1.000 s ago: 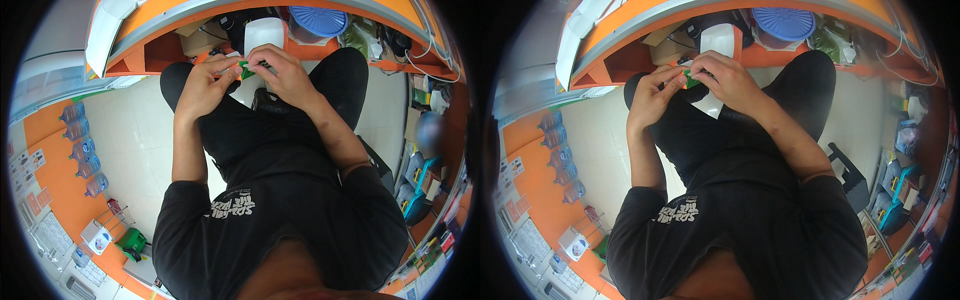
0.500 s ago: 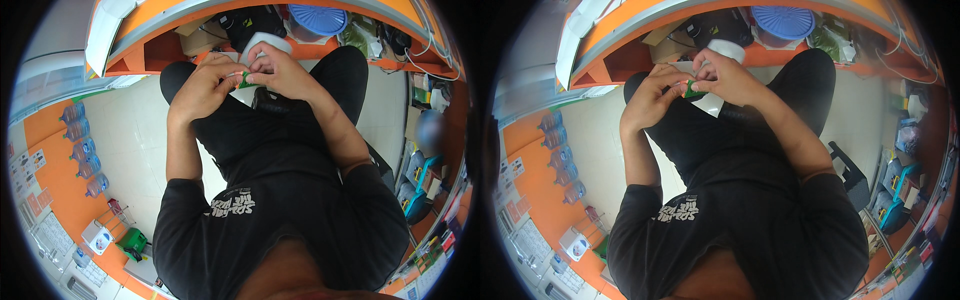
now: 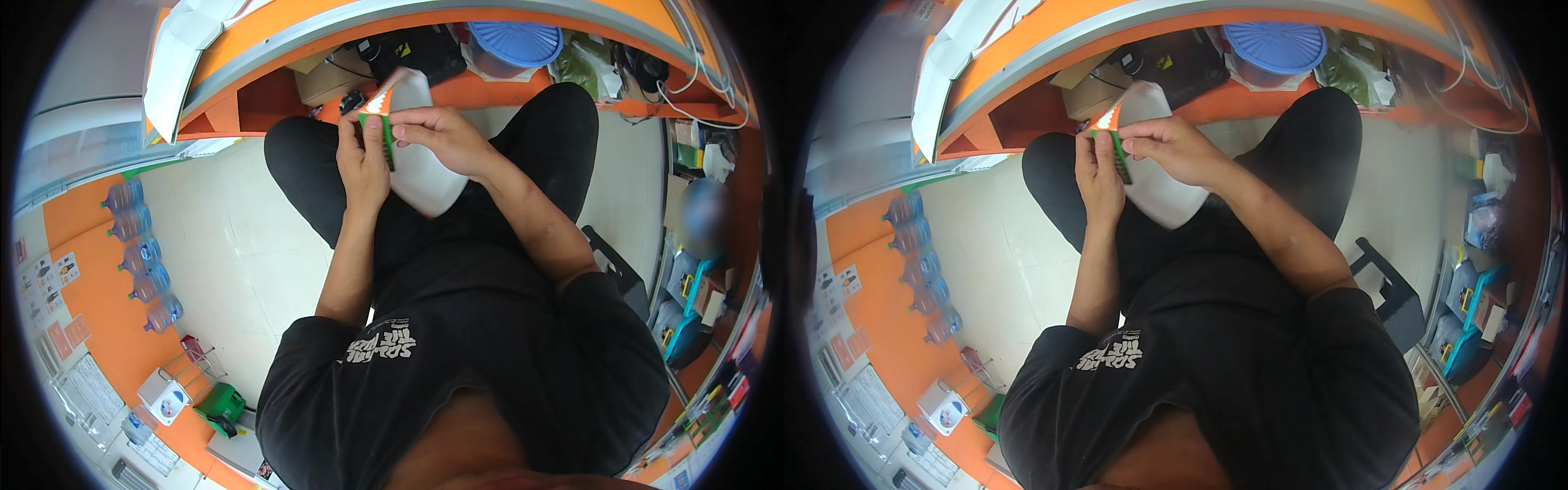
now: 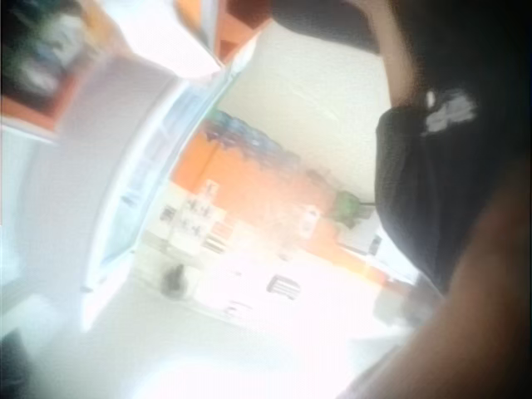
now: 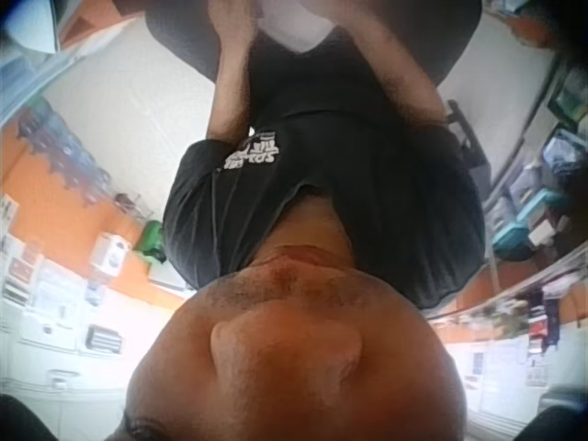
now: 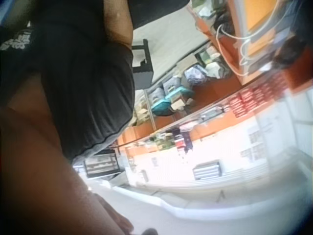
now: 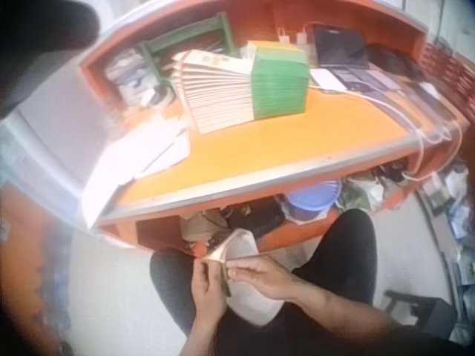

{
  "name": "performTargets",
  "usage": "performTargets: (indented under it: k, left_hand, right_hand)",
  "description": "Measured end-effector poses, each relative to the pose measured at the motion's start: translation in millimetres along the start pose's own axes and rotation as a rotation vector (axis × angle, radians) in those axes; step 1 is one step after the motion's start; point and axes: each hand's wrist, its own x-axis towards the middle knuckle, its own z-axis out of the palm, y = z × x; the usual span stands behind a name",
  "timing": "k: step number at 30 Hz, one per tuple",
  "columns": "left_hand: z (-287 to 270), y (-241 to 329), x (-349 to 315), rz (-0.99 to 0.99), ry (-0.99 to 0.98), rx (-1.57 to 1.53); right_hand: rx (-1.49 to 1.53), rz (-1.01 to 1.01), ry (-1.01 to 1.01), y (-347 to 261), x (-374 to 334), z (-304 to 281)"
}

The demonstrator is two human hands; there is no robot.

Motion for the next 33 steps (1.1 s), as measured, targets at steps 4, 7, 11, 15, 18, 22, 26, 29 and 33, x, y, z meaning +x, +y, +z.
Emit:
performTargets:
  k: [4,7,11,15,18,22,26,29,33]
  left_hand:
    - [-10.5,-10.8,14.3,0.009,0.051,0.045]
    - [-5.5,6.3,18.1,-0.01,0.033,-0.006]
    - [9.5,9.6,18.9,0.038,0.017,-0.073]
    - [17.7,28.2,19.1,-0.074,-0.079,-0.343]
    - [22.2,40.1,21.3,-0.018,0.022,-0.06]
    - [18.3,26.7,17.7,0.158,0.007,0.062]
    - [19.7,49.0,18.8,-0.085,-0.09,-0.237]
    - [20.4,49.9,16.7,0.048,-0.042,-0.073]
    - [22.2,60.0,19.7,0.08,-0.108,-0.182]
  right_hand:
    - [-0.811,-0.606,0.556,-22.6,4.0,-22.7]
    - [-0.318,-0.19,0.393,-34.8,0.5,-33.5]
    - [-0.142,-0.15,0.393,-14.5,3.2,-23.7]
    - [-0.231,-0.242,0.525,-7.8,1.3,-23.2]
    - [-0.138,-0.222,0.541,-12.3,1.0,-19.4]
    - [-0.363,-0.226,0.612,-20.0,1.0,-16.7]
    - [-0.411,-0.415,0.626,-27.4,-9.4,-17.3]
    - [-0.455,-0.462,0.684,-38.0,-16.1,-14.5]
    - [-0.405,-0.571,0.769,-45.9,-18.6,-11.6]
